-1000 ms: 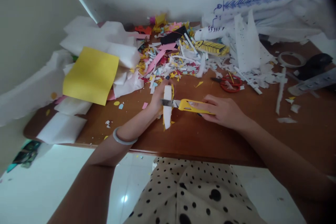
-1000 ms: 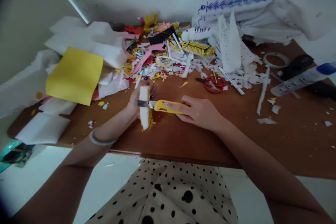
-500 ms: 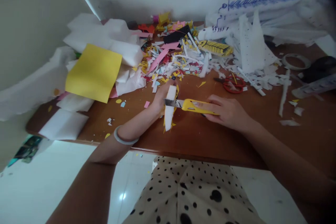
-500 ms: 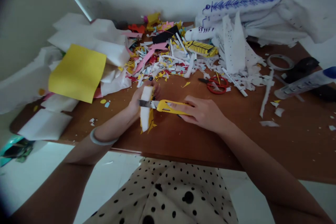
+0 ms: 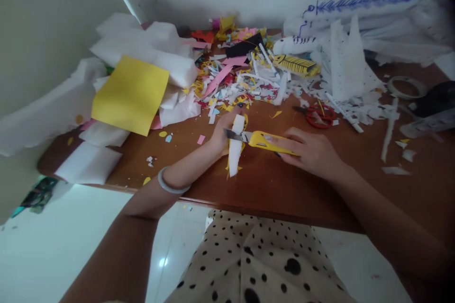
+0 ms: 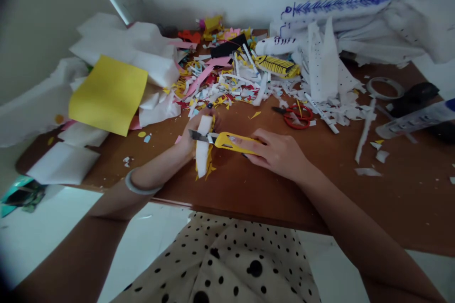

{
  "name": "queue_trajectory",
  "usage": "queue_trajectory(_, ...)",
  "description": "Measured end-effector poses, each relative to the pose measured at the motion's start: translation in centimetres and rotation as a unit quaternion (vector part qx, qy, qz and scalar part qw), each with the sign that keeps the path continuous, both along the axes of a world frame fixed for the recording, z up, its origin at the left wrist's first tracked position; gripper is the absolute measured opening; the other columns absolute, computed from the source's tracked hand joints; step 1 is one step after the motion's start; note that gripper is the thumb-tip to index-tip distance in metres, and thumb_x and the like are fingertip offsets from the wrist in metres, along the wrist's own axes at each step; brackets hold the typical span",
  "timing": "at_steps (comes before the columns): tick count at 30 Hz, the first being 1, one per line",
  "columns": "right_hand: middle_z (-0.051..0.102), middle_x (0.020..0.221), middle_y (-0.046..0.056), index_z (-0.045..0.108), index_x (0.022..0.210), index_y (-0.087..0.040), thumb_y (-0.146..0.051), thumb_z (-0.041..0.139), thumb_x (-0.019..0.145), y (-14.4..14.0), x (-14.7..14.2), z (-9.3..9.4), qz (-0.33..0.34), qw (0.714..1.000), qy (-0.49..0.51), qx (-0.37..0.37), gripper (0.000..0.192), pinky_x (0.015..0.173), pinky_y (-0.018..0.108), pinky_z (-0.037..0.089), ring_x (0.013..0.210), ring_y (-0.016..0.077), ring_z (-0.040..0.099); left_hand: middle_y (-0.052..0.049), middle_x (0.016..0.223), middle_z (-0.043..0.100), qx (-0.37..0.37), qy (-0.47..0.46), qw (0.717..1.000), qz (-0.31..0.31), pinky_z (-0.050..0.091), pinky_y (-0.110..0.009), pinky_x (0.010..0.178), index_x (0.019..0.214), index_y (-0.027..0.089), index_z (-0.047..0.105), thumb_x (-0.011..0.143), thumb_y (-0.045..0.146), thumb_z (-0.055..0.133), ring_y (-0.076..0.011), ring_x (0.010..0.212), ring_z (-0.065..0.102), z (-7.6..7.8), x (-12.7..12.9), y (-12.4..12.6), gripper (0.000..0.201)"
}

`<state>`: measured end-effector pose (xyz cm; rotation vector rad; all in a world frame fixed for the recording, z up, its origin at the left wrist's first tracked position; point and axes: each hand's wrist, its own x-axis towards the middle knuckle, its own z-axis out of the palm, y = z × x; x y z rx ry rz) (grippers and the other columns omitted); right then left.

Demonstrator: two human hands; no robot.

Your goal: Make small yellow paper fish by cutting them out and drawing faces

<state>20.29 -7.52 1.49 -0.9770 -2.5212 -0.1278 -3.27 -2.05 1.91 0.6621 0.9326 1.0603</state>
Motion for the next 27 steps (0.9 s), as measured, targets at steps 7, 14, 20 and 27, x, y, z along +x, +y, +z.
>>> queue_trajectory(7, 0.067, 0.098, 0.006, 0.059, 0.129, -0.025, -0.027, 0.052, 0.094, 0.4, 0.77, -0.4, -0.008, 1.0, 0.006, 0.028, 0.036, 0.059, 0.024, 0.045, 0.074, 0.0144, 0.062, 0.004, 0.053, 0.041, 0.013, -0.003, 1.0, 0.008, 0.033, -0.019, 0.043, 0.063, 0.017, 0.049, 0.081, 0.028, 0.058, -0.0075, 0.046, 0.041, 0.58, -0.41, 0.38, 0.023)
queue_trajectory(14, 0.067, 0.098, 0.005, 0.055, 0.131, -0.027, -0.026, 0.052, 0.095, 0.46, 0.1, -0.11, 0.0, 0.999, 0.011, 0.03, 0.037, 0.059, 0.023, 0.045, 0.075, 0.014, 0.064, 0.004, 0.053, 0.044, -0.032, -0.017, 0.999, -0.005, 0.035, -0.021, 0.043, 0.063, 0.017, 0.048, 0.081, 0.03, 0.058, -0.0079, 0.042, 0.042, 0.22, 0.04, 0.05, 0.025)
queue_trajectory(20, 0.066, 0.095, 0.004, 0.054, 0.132, -0.028, -0.026, 0.055, 0.092, 0.59, 0.46, -0.09, -0.009, 0.999, 0.021, 0.031, 0.04, 0.058, 0.024, 0.046, 0.073, 0.0141, 0.063, 0.003, 0.055, 0.044, 0.006, -0.001, 1.0, 0.007, 0.035, -0.019, 0.046, 0.064, 0.017, 0.049, 0.084, 0.026, 0.054, -0.0068, 0.044, 0.04, -0.2, -0.18, 0.34, 0.023)
queue_trajectory(27, 0.066, 0.096, 0.003, 0.054, 0.133, -0.027, -0.025, 0.055, 0.093, 0.69, 0.46, -0.04, -0.007, 0.999, 0.019, 0.049, 0.04, 0.057, 0.022, 0.044, 0.073, 0.0128, 0.063, 0.003, 0.057, 0.046, 0.017, 0.029, 0.999, 0.008, 0.037, -0.019, 0.048, 0.063, 0.016, 0.051, 0.083, 0.028, 0.056, -0.0068, 0.045, 0.042, -0.02, -0.22, 0.17, 0.024)
